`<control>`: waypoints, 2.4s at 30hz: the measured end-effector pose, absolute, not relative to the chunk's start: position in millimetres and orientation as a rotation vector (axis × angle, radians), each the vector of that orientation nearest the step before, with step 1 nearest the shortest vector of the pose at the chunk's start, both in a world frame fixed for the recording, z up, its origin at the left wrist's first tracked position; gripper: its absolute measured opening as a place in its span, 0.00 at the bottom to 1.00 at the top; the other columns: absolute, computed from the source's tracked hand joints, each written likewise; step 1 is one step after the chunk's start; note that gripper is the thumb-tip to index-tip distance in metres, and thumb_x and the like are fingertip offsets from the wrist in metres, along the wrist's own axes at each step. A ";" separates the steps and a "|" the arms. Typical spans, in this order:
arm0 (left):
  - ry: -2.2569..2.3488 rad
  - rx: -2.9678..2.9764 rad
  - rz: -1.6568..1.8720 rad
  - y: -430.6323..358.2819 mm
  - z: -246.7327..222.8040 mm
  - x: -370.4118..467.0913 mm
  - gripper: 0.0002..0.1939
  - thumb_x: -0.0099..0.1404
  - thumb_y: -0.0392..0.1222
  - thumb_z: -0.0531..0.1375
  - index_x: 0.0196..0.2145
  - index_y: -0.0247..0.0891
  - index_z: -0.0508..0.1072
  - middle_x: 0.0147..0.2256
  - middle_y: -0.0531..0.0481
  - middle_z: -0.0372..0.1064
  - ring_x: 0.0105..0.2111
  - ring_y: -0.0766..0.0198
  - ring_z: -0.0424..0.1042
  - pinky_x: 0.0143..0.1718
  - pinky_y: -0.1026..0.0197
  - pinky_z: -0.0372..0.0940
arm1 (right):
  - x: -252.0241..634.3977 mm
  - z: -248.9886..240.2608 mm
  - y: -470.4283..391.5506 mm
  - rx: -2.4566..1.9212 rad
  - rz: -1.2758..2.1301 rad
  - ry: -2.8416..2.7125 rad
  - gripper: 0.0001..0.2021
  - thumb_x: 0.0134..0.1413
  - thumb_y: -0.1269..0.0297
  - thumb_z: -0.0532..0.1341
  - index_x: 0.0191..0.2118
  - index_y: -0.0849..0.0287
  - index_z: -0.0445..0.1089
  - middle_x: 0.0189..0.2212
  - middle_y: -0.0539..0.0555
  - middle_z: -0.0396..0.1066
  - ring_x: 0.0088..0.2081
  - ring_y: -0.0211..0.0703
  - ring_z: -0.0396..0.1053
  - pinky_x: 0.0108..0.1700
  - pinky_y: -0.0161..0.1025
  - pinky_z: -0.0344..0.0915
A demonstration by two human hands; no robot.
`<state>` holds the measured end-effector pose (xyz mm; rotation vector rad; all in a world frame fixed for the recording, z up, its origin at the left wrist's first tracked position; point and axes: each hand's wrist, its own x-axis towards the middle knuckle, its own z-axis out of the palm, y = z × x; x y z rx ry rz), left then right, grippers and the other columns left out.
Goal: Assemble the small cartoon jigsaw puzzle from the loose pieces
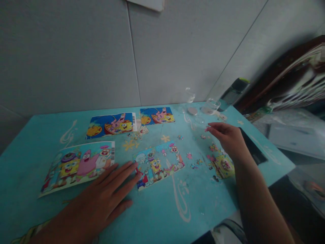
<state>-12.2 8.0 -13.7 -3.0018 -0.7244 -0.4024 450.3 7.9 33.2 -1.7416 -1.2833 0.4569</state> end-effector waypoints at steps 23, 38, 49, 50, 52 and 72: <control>-0.860 -3.072 -0.397 4.8 -42.2 -23.8 0.30 0.78 0.51 0.52 0.74 0.57 0.51 0.71 0.52 0.55 0.68 0.50 0.61 0.73 0.42 0.45 | 458.9 41.2 4.3 -1.705 0.397 -1.112 0.12 0.54 0.56 0.71 0.41 0.57 0.82 0.35 0.56 0.83 0.33 0.44 0.76 0.39 0.43 0.71; -0.711 -3.029 -0.316 13.3 -39.8 -29.9 0.33 0.76 0.52 0.56 0.75 0.53 0.51 0.73 0.51 0.52 0.70 0.54 0.58 0.74 0.50 0.37 | 441.3 33.6 3.9 -1.799 0.756 -1.694 0.10 0.60 0.55 0.67 0.42 0.51 0.83 0.36 0.50 0.83 0.38 0.45 0.78 0.43 0.44 0.73; -0.703 -3.038 -0.392 14.4 -34.8 -26.0 0.30 0.76 0.56 0.57 0.72 0.53 0.59 0.70 0.51 0.58 0.67 0.54 0.63 0.74 0.51 0.40 | 436.7 32.4 5.0 -1.757 0.822 -1.775 0.07 0.60 0.59 0.66 0.40 0.53 0.82 0.33 0.49 0.81 0.35 0.42 0.77 0.41 0.41 0.72; -0.712 -3.039 -0.387 14.1 -33.8 -25.9 0.30 0.76 0.55 0.58 0.72 0.53 0.59 0.70 0.51 0.58 0.67 0.54 0.63 0.74 0.51 0.41 | 436.8 31.5 5.3 -1.759 0.812 -1.780 0.08 0.60 0.59 0.66 0.40 0.53 0.82 0.33 0.49 0.81 0.35 0.43 0.76 0.41 0.41 0.71; -0.722 -3.041 -0.378 13.7 -31.4 -25.6 0.30 0.76 0.54 0.57 0.72 0.53 0.59 0.70 0.52 0.58 0.67 0.55 0.63 0.74 0.51 0.42 | 437.1 29.7 5.8 -1.767 0.794 -1.796 0.08 0.60 0.59 0.66 0.40 0.52 0.82 0.34 0.49 0.82 0.35 0.43 0.76 0.40 0.41 0.71; -0.731 -3.043 -0.320 8.1 -11.4 -13.9 0.26 0.80 0.50 0.53 0.71 0.48 0.60 0.71 0.47 0.57 0.68 0.55 0.62 0.73 0.46 0.49 | 440.2 29.3 3.3 -1.892 0.801 -1.910 0.10 0.59 0.55 0.66 0.38 0.53 0.81 0.32 0.51 0.81 0.32 0.44 0.76 0.37 0.41 0.69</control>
